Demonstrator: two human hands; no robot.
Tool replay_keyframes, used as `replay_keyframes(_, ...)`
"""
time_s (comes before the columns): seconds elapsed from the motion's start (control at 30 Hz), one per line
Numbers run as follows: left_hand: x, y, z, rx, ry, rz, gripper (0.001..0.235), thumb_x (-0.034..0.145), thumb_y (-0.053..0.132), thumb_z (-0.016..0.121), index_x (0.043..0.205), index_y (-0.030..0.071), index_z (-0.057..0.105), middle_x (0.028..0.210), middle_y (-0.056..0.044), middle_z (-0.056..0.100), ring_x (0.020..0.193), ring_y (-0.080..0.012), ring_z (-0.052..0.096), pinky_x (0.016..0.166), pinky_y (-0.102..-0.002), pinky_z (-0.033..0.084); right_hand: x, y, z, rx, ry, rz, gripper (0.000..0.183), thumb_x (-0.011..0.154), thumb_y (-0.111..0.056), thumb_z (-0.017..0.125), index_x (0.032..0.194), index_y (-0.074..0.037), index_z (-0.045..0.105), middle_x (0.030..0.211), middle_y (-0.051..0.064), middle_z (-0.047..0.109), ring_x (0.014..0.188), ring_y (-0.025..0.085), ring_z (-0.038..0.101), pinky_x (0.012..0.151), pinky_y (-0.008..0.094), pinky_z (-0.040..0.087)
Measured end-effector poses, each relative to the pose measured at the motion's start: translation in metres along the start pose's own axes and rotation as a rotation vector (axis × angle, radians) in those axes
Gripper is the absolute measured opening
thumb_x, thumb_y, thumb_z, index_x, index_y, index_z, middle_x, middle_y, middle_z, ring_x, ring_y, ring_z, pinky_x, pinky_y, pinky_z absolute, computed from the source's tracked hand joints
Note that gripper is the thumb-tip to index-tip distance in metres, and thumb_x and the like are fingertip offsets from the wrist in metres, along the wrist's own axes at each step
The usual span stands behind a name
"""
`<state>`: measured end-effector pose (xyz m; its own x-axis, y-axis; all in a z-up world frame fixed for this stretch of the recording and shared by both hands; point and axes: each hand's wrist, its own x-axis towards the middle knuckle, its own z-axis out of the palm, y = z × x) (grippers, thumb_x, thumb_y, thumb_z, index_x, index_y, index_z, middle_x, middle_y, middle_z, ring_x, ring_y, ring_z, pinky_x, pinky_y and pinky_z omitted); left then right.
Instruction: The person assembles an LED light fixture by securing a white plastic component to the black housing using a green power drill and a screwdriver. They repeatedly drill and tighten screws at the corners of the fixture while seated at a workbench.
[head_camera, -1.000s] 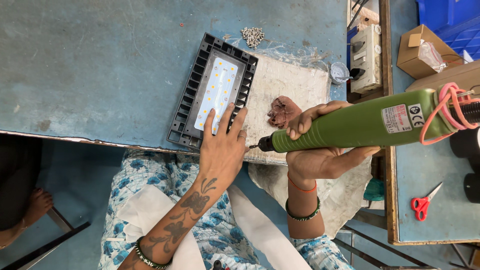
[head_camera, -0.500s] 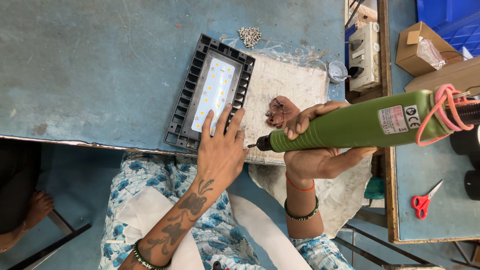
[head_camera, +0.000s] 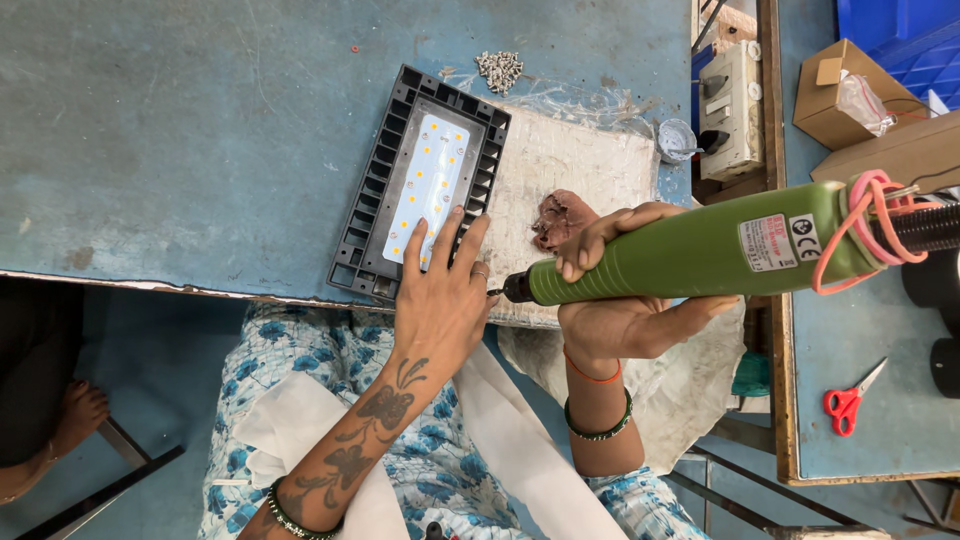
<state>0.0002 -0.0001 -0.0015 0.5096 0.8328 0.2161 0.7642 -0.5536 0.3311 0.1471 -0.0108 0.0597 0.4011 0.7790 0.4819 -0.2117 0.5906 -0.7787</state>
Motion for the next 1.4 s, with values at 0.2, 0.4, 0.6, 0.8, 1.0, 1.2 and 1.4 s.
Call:
replay_keyframes(0.2,0.001,-0.001,0.003,-0.005,0.007,0.004,0.036,0.082,0.04,0.077,0.089,0.004,0.08,0.153,-0.01,0.045,0.148,-0.0316,0.031,0.12,-0.056,0.02,-0.001,0.005,-0.001,0.016,0.017,-0.004,0.085,0.098,-0.079,0.029,0.104,0.005,0.047,0.073,0.014,0.047,0.057,0.021,0.051,0.051,0.032,0.047)
replay_keyframes(0.4,0.001,-0.001,0.003,-0.037,-0.013,-0.003,0.033,0.08,0.037,0.079,0.084,0.004,0.08,0.153,-0.01,0.046,0.147,-0.0323,0.033,0.12,-0.056,0.022,-0.004,0.015,-0.006,0.059,-0.062,-0.004,0.087,0.097,-0.081,0.032,0.107,0.004,0.047,0.071,0.014,0.049,0.056,0.02,0.051,0.051,0.03,0.046)
replay_keyframes(0.6,0.0,-0.001,0.001,-0.041,0.047,0.021,0.032,0.076,0.033,0.081,0.086,0.002,0.079,0.151,-0.011,0.048,0.146,-0.033,0.035,0.119,-0.056,0.024,-0.011,0.015,-0.005,0.034,-0.075,0.021,0.088,0.095,-0.083,0.035,0.11,0.004,0.046,0.074,0.017,0.051,0.061,0.02,0.052,0.057,0.032,0.048)
replay_keyframes(0.8,-0.002,-0.003,-0.002,-0.06,0.074,0.049,0.029,0.074,0.025,0.08,0.086,-0.001,0.078,0.15,-0.014,0.048,0.145,-0.035,0.035,0.119,-0.057,0.024,-0.009,0.01,-0.003,0.03,-0.042,0.02,0.088,0.095,-0.082,0.034,0.109,0.004,0.045,0.08,0.015,0.049,0.065,0.02,0.052,0.056,0.032,0.047)
replay_keyframes(1.0,-0.002,-0.003,-0.004,-0.013,0.053,0.062,0.016,0.073,0.012,0.075,0.083,0.0,0.078,0.151,-0.015,0.047,0.146,-0.0352,0.035,0.121,-0.056,0.022,-0.004,0.012,-0.003,0.043,-0.006,-0.014,0.086,0.097,-0.08,0.033,0.105,0.004,0.047,0.081,0.014,0.048,0.064,0.02,0.052,0.054,0.032,0.047)
replay_keyframes(1.2,-0.001,-0.002,-0.004,-0.014,0.042,0.05,0.017,0.071,0.009,0.074,0.086,0.002,0.078,0.152,-0.015,0.047,0.147,-0.0342,0.035,0.121,-0.055,0.02,-0.005,0.011,-0.003,0.036,0.0,-0.015,0.086,0.098,-0.08,0.032,0.105,0.004,0.046,0.079,0.013,0.047,0.063,0.02,0.051,0.055,0.032,0.047)
replay_keyframes(1.4,-0.001,-0.002,-0.007,-0.018,0.028,0.047,0.017,0.07,0.006,0.074,0.086,0.003,0.078,0.153,-0.015,0.046,0.147,-0.0344,0.035,0.121,-0.055,0.019,-0.007,0.009,-0.002,-0.007,0.037,-0.036,0.087,0.096,-0.082,0.034,0.104,0.004,0.047,0.077,0.013,0.047,0.061,0.021,0.052,0.054,0.033,0.048)
